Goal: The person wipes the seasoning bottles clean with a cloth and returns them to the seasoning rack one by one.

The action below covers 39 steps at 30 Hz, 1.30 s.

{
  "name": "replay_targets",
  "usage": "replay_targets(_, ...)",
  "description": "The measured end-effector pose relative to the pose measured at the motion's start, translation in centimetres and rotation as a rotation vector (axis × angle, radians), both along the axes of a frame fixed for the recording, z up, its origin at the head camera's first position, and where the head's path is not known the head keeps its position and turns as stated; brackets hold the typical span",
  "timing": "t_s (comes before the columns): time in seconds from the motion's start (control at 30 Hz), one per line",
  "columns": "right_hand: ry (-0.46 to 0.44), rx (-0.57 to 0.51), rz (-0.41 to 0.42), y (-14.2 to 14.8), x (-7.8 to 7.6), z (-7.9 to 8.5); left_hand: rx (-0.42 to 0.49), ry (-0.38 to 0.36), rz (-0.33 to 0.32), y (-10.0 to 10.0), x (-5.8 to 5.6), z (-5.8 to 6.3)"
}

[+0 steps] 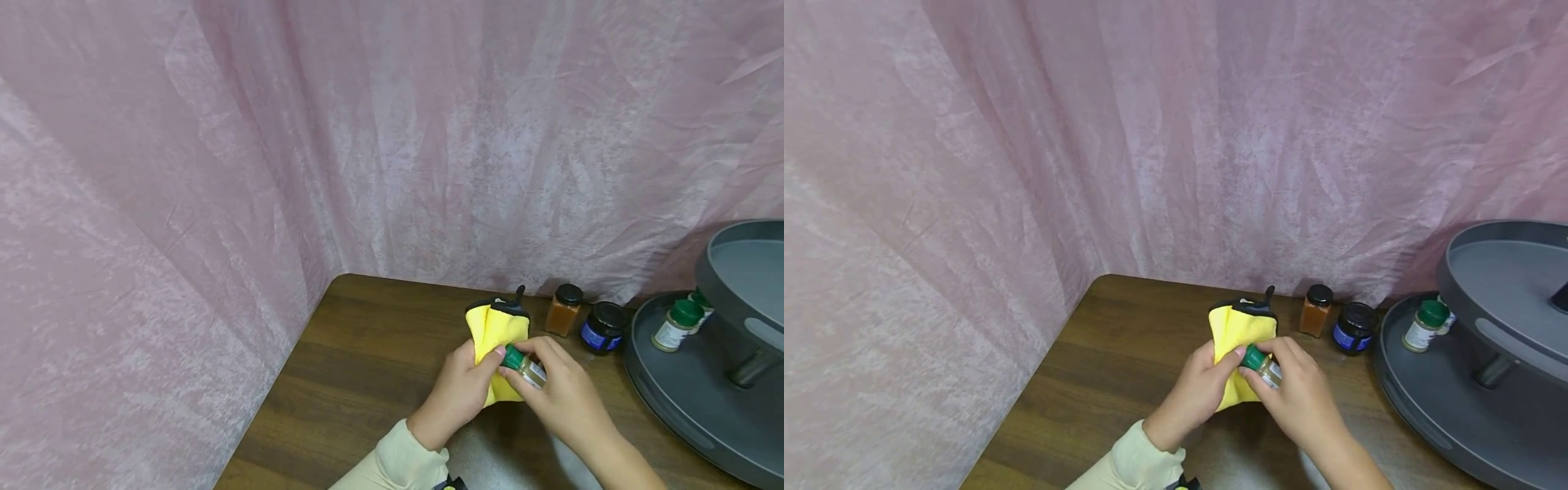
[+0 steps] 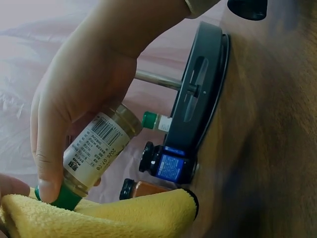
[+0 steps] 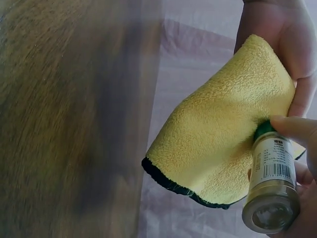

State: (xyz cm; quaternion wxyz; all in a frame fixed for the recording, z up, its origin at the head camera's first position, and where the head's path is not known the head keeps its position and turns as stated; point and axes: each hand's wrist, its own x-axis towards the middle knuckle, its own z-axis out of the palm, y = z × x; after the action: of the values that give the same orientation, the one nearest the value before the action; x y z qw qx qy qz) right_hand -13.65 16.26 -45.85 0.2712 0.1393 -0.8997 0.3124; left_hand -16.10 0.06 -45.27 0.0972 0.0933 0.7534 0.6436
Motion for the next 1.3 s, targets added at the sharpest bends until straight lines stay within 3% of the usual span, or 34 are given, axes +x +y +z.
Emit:
replay_targets(0.5,-0.036,-0.011,-0.042,1.6,-0.8,-0.2,-0.042,-0.032,-0.003,0.4,0.5,-0.3)
replay_targets(0.77,-0.105,0.043,-0.059,1.8,-1.0,-0.4,-0.138,0.067,0.029,0.6,0.5,-0.3)
replay_targets(1.0,-0.140,0.050,-0.048,1.4,-0.9,-0.6,-0.102,0.102,0.025,0.5,0.6,-0.2)
replay_targets(1.3,-0.189,0.053,-0.004,0.5,-0.5,-0.4,-0.081,0.089,0.013,0.4,0.3,-0.3)
